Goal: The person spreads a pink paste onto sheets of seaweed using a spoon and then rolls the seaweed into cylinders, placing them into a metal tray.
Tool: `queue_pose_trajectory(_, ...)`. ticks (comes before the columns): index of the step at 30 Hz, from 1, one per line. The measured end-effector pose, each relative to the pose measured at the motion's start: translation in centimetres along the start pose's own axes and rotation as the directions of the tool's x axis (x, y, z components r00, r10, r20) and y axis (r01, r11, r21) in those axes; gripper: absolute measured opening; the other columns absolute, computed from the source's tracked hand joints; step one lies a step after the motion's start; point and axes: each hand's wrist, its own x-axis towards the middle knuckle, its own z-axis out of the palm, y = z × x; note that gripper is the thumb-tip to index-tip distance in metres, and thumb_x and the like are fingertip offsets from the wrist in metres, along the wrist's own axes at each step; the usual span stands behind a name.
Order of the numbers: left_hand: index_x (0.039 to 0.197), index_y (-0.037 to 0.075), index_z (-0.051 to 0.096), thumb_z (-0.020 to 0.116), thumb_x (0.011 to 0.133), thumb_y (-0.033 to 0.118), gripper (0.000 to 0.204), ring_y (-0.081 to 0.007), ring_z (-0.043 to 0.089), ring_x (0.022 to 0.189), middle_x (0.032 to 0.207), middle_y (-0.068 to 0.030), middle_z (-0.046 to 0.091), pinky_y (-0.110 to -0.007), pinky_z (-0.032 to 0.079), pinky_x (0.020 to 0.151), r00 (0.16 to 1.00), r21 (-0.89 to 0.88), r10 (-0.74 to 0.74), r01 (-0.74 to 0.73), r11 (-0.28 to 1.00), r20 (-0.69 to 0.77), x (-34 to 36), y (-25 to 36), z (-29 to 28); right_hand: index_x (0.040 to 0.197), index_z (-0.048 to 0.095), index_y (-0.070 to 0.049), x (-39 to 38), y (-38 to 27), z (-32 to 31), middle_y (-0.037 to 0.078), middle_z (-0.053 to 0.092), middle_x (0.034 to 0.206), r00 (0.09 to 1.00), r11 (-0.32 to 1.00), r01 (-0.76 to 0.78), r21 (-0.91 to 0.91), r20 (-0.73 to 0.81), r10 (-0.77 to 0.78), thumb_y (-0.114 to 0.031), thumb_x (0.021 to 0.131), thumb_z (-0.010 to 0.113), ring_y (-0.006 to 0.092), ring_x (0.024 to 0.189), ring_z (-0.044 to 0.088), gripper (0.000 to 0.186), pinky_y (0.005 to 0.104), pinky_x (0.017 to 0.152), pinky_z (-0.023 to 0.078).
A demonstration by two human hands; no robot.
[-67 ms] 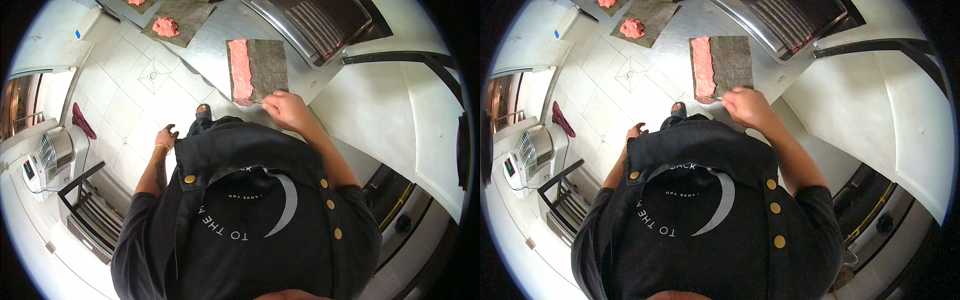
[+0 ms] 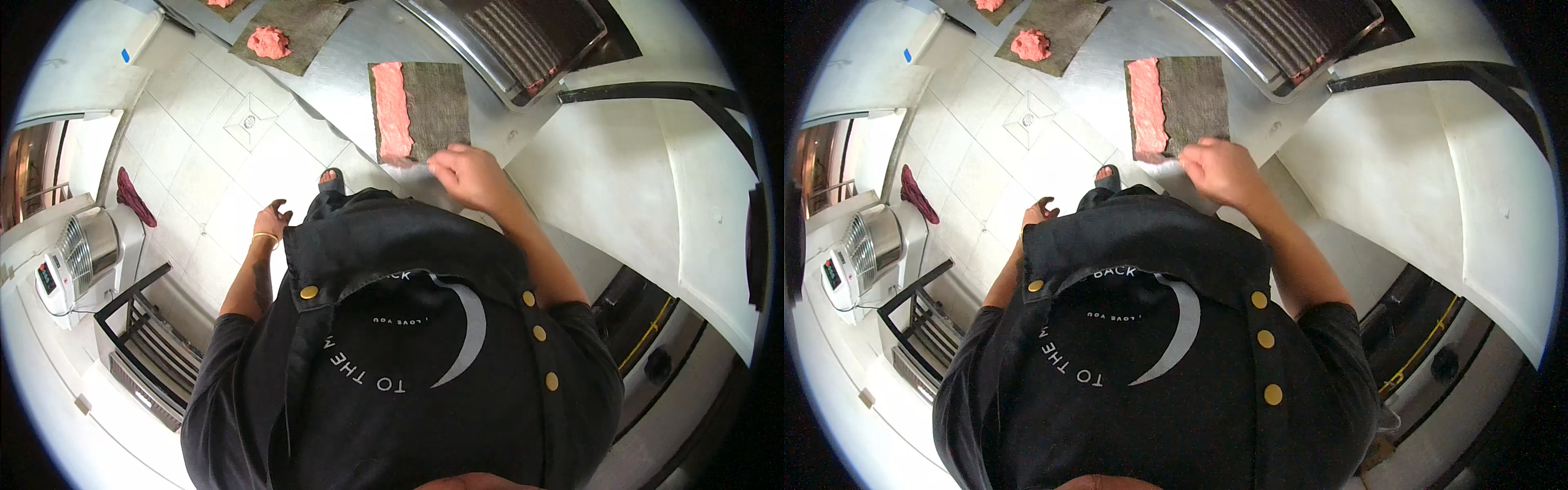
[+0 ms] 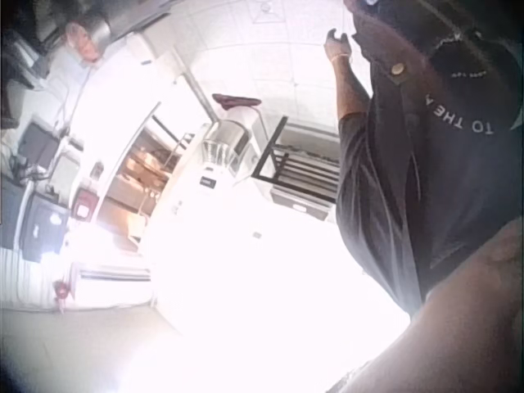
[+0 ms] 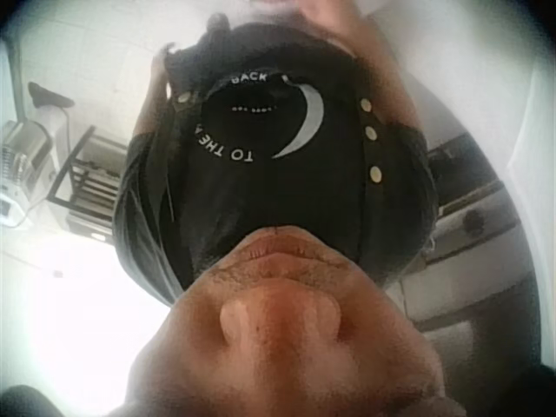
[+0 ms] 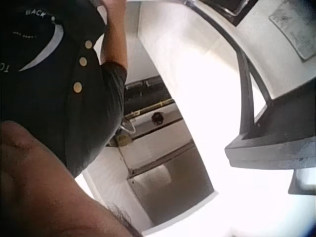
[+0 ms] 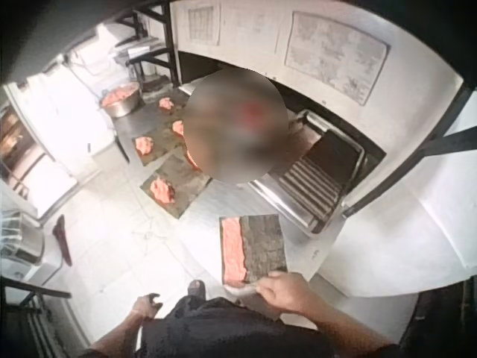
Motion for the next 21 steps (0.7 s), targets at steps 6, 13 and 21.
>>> queue_pose_trajectory(6,0.133,0.010,0.071,0.073,0.093,0.030,0.045,-0.0356,0.077,0.102,0.102,-0.0186,0.080,-0.043,0.060,0.094,0.993,0.015,0.113,-0.113,0.994,-0.026,1.7,4.3,-0.9,0.103,0.077,-0.011,0.8,0.8,1.5,0.015,0.070,0.094,0.997,0.996,0.057,-0.065,0.052,-0.054,-0.027,0.100,0.065,0.0384,0.088,0.069,0.021,0.0493,0.077,0.055)
queue_pose_trajectory(13,0.132,0.010,0.071,0.071,0.097,0.026,0.038,-0.0340,0.078,0.094,0.097,-0.0173,0.080,-0.043,0.060,0.089,0.949,-0.045,0.310,-0.312,0.949,-0.052,2.2,8.1,-1.1,0.094,0.072,-0.011,0.6,0.1,0.4,0.014,0.068,0.089,0.999,0.999,0.044,0.001,-0.014,-0.044,-0.029,0.098,0.062,0.0395,0.085,0.069,0.020,0.0523,0.074,0.055)
queue_pose_trajectory(21,0.129,0.008,0.072,0.070,0.097,0.011,0.032,-0.0303,0.073,0.076,0.087,-0.0147,0.075,-0.040,0.059,0.074,0.597,-0.029,0.763,-0.792,0.610,-0.247,-4.5,19.7,-4.5,0.095,0.072,-0.012,0.2,0.9,-2.0,0.013,0.065,0.089,0.974,0.991,0.111,-0.074,-0.192,-0.123,-0.021,0.097,0.062,0.0373,0.084,0.069,0.013,0.0505,0.072,0.055)
